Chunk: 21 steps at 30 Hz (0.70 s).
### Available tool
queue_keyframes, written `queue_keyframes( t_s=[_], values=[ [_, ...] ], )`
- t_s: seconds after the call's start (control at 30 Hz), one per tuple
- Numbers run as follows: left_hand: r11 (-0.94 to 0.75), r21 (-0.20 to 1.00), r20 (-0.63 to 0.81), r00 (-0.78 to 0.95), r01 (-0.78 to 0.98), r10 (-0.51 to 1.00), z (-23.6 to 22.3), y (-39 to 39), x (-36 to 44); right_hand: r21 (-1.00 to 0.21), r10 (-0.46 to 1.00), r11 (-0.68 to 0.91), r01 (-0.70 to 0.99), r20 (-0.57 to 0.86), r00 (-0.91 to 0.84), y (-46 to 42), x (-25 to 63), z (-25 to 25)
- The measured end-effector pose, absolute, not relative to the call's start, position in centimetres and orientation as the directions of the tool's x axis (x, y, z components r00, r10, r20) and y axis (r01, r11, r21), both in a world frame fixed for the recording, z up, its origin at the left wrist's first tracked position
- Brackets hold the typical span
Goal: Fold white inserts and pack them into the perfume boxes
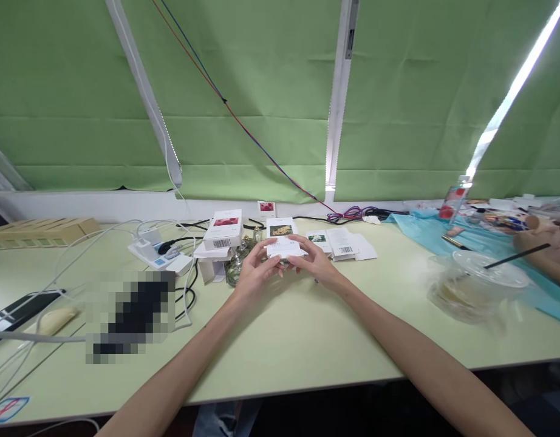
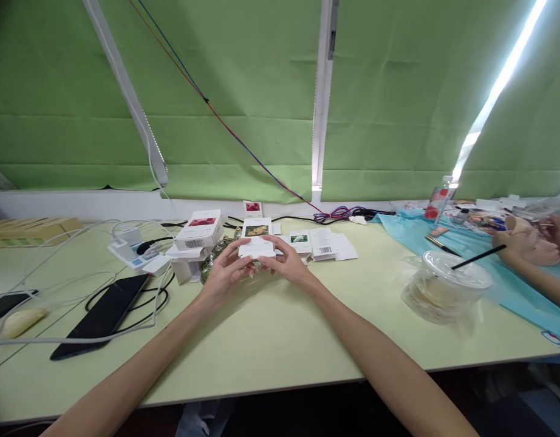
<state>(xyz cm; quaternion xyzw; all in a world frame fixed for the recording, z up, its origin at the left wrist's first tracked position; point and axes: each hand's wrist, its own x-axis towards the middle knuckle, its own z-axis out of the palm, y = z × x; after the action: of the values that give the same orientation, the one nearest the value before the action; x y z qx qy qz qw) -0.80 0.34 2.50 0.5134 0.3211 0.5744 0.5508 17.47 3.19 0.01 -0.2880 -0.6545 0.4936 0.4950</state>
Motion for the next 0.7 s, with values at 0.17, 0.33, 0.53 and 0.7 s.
queue_keyframes(
  t_s=[0.17,0.33,0.53,0.7],
  values=[
    [-0.186,0.934,0.233,0.128,-0.305,0.964,2.39,0.50,-0.93,-0.933,0.874,0.342,-0.111,0.359,-0.327,3.09,17.27,0.26],
    [-0.199,0.931,0.247,0.126,-0.306,0.961,2.39,0.56,-1.00,-0.934,0.876,0.343,-0.103,0.358,-0.324,3.13,17.23,0.21],
    [-0.197,0.934,0.239,0.113,-0.298,0.964,2.32,0.67,-1.00,-0.927,0.869,0.362,-0.098,0.374,-0.325,3.39,17.26,-0.05],
    [-0.204,0.934,0.244,0.108,-0.292,0.964,2.16,0.72,-0.99,-0.927,0.876,0.362,-0.095,0.373,-0.307,3.38,17.16,0.00]
  ],
)
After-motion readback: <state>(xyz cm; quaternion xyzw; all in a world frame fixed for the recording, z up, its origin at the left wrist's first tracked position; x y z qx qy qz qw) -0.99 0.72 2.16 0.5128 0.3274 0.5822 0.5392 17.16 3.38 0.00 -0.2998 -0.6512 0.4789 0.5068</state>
